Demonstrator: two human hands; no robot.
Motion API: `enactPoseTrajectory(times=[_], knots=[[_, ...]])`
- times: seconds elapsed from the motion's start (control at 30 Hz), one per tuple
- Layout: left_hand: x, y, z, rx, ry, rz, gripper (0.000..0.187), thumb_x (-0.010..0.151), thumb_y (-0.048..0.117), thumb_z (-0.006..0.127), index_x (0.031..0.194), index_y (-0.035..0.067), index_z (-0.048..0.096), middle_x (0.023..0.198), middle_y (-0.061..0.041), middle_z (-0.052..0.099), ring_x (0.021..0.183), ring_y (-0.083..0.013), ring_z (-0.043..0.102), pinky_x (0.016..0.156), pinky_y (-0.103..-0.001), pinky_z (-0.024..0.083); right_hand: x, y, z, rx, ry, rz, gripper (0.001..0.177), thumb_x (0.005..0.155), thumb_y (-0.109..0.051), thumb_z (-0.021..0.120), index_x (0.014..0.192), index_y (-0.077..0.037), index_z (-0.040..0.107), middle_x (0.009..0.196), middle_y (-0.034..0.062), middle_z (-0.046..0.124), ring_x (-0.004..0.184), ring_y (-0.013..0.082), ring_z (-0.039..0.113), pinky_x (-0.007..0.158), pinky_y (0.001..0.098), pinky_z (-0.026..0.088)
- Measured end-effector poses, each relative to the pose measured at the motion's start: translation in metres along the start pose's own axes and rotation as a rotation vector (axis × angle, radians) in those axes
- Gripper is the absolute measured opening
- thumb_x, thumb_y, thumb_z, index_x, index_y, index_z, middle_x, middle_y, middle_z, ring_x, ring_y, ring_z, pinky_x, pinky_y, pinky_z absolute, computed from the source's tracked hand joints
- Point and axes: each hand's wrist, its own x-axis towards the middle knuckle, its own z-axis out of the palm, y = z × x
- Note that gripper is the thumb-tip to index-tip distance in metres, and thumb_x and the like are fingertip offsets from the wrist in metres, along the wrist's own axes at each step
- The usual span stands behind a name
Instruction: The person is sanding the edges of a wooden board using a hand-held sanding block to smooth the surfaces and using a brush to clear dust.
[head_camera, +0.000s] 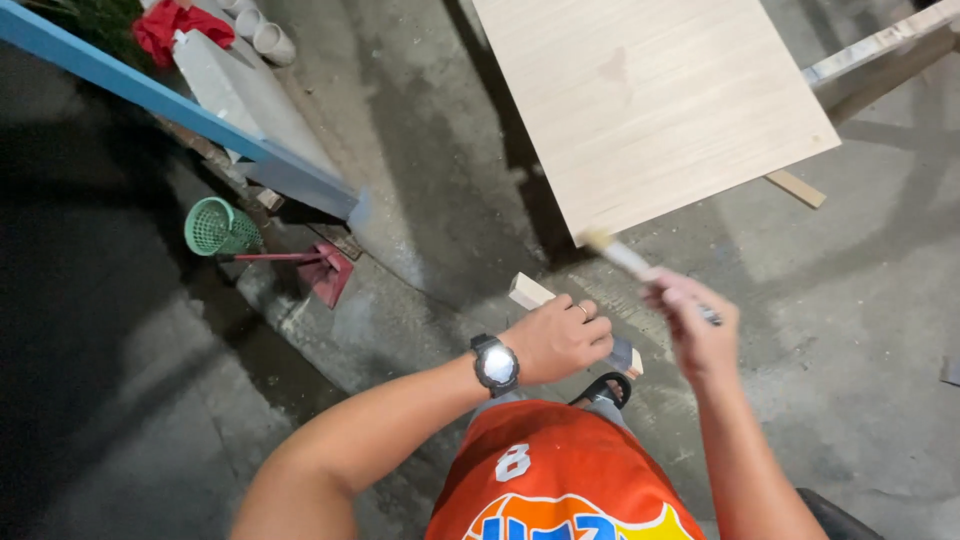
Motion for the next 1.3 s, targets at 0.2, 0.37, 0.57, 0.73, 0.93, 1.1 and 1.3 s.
enactPoseTrajectory(times=[0.2, 0.37, 0.57, 0.73, 0.93, 1.1, 1.3], knots=[[-0.010, 0.010, 0.009, -0.006, -0.020, 0.003, 0.014, 0.093, 0.011, 0.077, 0.098, 0.012, 0.064, 0.094, -0.004, 0.051, 0.083, -0.0337, 0.056, 0.063, -0.044, 0.041, 0.059, -0.023, -0.032, -0.185, -0.113, -0.021, 0.016, 0.095, -0.006, 0.078, 0.110, -0.001, 0.079, 0.100, 0.0195, 0.077, 0.085, 0.0279, 0.079, 0.084, 0.0395, 0.067], [0.000, 0.015, 0.001, 0.023, -0.073, -0.041, 0.011, 0.096, 0.013, 0.074, 0.098, 0.013, 0.064, 0.090, 0.001, 0.046, 0.082, -0.0257, 0.053, 0.064, -0.040, 0.040, 0.151, -0.031, -0.114, 0.138, 0.312, -0.196, 0.009, 0.098, 0.000, 0.078, 0.107, 0.002, 0.078, 0.092, 0.0185, 0.076, 0.075, 0.0296, 0.083, 0.076, 0.0366, 0.077], [-0.009, 0.018, 0.009, -0.044, -0.173, -0.085, 0.012, 0.095, 0.017, 0.075, 0.100, 0.015, 0.065, 0.091, 0.001, 0.049, 0.083, -0.0272, 0.055, 0.065, -0.043, 0.043, 0.032, -0.008, -0.015, -0.031, 0.191, -0.257, 0.008, 0.107, -0.011, 0.077, 0.109, -0.004, 0.074, 0.097, 0.0181, 0.074, 0.084, 0.0264, 0.075, 0.080, 0.0396, 0.062], [-0.044, 0.022, 0.036, -0.083, -0.418, -0.158, 0.002, 0.100, 0.024, 0.066, 0.101, 0.022, 0.067, 0.093, -0.002, 0.054, 0.091, -0.0298, 0.060, 0.072, -0.045, 0.049, -0.001, -0.033, 0.017, -0.397, -0.350, -0.055, 0.013, 0.087, -0.015, 0.082, 0.096, -0.011, 0.090, 0.092, 0.0130, 0.085, 0.083, 0.0215, 0.075, 0.085, 0.0364, 0.059], [-0.016, 0.035, 0.020, -0.052, -0.530, -0.176, 0.018, 0.091, 0.012, 0.067, 0.105, 0.021, 0.074, 0.098, -0.005, 0.065, 0.087, -0.0319, 0.061, 0.066, -0.046, 0.048, 0.162, -0.093, -0.103, -0.132, 0.348, -0.247, 0.017, 0.093, -0.012, 0.070, 0.102, -0.006, 0.084, 0.084, 0.0059, 0.081, 0.071, 0.0072, 0.072, 0.069, 0.0216, 0.058], [-0.027, 0.037, 0.048, -0.064, -0.555, -0.224, 0.015, 0.094, 0.021, 0.074, 0.108, 0.023, 0.071, 0.101, -0.002, 0.061, 0.093, -0.0291, 0.061, 0.073, -0.044, 0.050, 0.135, -0.066, -0.086, -0.082, 0.456, -0.292, 0.009, 0.096, -0.008, 0.076, 0.102, -0.002, 0.080, 0.086, 0.0114, 0.076, 0.079, 0.0159, 0.079, 0.069, 0.0292, 0.062], [-0.022, 0.036, 0.067, -0.058, -0.529, -0.237, 0.011, 0.093, 0.022, 0.074, 0.100, 0.022, 0.066, 0.093, -0.001, 0.054, 0.091, -0.0262, 0.060, 0.078, -0.042, 0.051, 0.028, -0.067, -0.023, -0.387, -0.183, -0.162, 0.007, 0.094, -0.018, 0.083, 0.096, -0.012, 0.087, 0.090, 0.0069, 0.082, 0.083, 0.0122, 0.073, 0.081, 0.0310, 0.059]])
